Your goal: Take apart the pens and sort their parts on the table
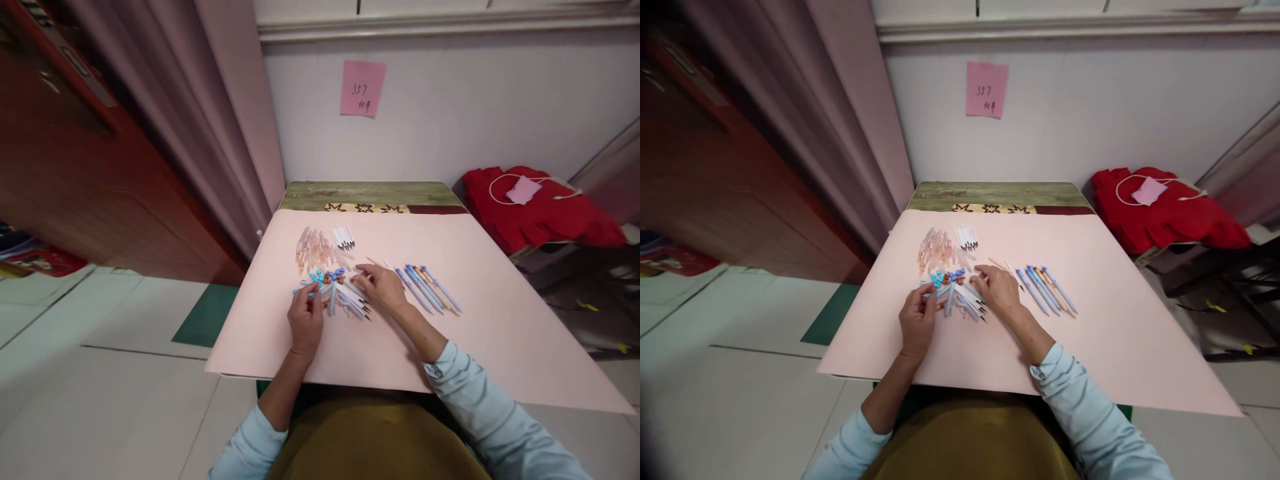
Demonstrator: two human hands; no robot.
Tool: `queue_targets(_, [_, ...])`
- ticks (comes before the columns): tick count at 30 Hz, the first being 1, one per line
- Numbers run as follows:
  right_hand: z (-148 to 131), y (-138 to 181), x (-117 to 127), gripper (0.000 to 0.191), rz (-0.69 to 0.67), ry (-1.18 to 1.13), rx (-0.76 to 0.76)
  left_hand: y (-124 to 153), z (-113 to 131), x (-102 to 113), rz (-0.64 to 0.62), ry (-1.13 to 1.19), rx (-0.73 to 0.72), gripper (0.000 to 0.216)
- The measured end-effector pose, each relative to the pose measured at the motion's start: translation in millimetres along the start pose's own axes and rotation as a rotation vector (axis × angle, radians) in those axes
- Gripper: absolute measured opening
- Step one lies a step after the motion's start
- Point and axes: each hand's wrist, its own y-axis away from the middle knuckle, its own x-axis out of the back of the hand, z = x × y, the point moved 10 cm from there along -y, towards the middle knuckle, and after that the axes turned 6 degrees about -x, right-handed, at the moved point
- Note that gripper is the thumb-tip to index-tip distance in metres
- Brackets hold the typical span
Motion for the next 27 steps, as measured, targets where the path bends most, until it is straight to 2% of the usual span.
queue_targets(3, [17,5,7,0.032,0.034,-0.158,-0.066,-2,-2,19,0.062,-0.066,-0.011,0.022])
queue_targets(6, [44,13,27,0.035,0.096,-0.253,-0.122,-2,0,27,0.079,-0.127,-0.055,0.022])
queue_targets(9, [69,23,62,0.033,0.207,-0.085,-0.187,-2,-2,27,0.075,-0.157,-0.066,0.023])
queue_targets(12, [84,32,78,0.028,0.18,0.185,-0.292,-3,-4,22,0.062,-0.18,-0.066,0.024])
queue_targets(15, [85,36,73,0.022,0.062,0.391,-0.33,-4,-6,21,0.071,-0.182,-0.056,0.023])
queue_targets(18, [83,38,65,0.02,-0.006,0.484,-0.329,-4,-8,25,0.087,-0.163,-0.037,0.023])
queue_targets(23, [77,24,65,0.027,0.013,0.529,-0.301,-4,-6,31,0.104,-0.145,-0.025,0.022])
queue_targets(27, [71,2,50,0.029,-0.029,0.583,-0.254,-3,-2,30,0.098,-0.144,-0.034,0.021])
